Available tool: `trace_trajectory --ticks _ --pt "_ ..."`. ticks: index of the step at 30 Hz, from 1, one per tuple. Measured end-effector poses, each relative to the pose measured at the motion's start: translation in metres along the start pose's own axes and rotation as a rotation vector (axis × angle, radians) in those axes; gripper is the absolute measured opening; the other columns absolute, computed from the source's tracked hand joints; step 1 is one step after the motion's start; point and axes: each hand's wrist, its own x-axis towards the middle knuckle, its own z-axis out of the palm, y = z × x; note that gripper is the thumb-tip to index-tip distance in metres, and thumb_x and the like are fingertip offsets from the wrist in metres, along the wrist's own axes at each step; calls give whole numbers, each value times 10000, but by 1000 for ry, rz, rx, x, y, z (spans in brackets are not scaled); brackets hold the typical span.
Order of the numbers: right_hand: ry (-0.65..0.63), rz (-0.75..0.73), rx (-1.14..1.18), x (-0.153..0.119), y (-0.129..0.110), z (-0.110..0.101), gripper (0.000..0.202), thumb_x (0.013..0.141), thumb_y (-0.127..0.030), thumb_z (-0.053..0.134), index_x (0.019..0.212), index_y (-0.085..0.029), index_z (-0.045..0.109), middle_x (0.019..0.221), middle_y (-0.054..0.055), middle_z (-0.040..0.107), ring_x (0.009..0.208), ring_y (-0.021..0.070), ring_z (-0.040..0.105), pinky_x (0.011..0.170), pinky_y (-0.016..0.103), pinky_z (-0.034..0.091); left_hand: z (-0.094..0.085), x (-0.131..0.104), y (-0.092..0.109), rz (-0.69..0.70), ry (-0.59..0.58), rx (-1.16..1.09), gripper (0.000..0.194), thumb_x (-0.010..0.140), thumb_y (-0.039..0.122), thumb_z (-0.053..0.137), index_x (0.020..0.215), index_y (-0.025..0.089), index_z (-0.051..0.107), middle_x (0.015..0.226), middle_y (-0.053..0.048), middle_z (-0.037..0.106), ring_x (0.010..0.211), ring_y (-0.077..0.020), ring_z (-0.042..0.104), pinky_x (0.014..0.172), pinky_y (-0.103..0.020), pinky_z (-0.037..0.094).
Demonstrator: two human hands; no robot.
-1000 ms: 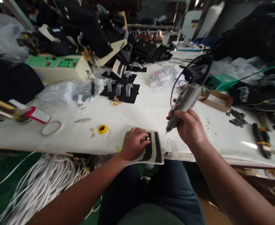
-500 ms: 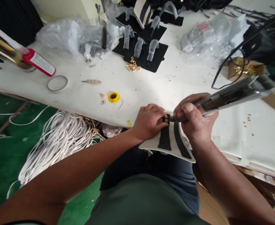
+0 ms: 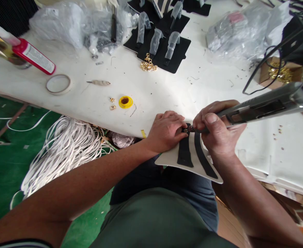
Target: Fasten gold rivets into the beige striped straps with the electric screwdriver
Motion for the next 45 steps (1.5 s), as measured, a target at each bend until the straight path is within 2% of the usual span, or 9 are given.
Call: trace_trajectory --ticks 3,10,20,31,35,45 --pt "37 -71 -24 0 2 1 322 822 -522 826 817 -273 621 714 6 619 643 194 618 580 367 518 0 1 1 -2 -3 2 242 920 454 685 1085 280 710 1287 -17 714 1310 -292 519 1041 -479 381" --pt "-3 -130 3 4 11 4 325 803 -514 840 815 -274 620 685 -3 595 617 182 588 571 363 498 2 1 2 -13 -4 26 264 933 463 649 1105 268 694 1299 -41 703 1317 -304 511 1050 -489 380" --pt "-12 -103 72 4 15 6 360 815 -547 799 790 -270 570 666 -28 551 589 162 566 532 331 478 -2 1 4 -14 -20 8 235 930 439 654 1086 272 709 1256 -41 710 1280 -303 521 1025 -480 379" --pt "-25 -61 191 8 16 7 485 723 -647 847 862 -268 578 667 -62 538 479 121 511 464 301 441 1 0 1 -10 1 -7 237 922 445 682 1081 277 729 1324 -22 707 1317 -288 520 1062 -476 376" --pt "7 -64 174 8 15 9 439 776 -626 813 844 -269 566 656 -65 517 465 111 482 454 296 424 0 0 0 -9 -7 -15 232 921 450 689 1068 276 734 1349 -18 702 1335 -282 516 1074 -476 374" --pt "-27 -105 208 10 19 11 385 853 -533 772 786 -274 496 613 -80 448 447 102 442 439 286 405 0 0 -1 -12 -13 -26 234 925 444 685 1086 283 739 1366 -6 692 1344 -286 515 1088 -480 375"
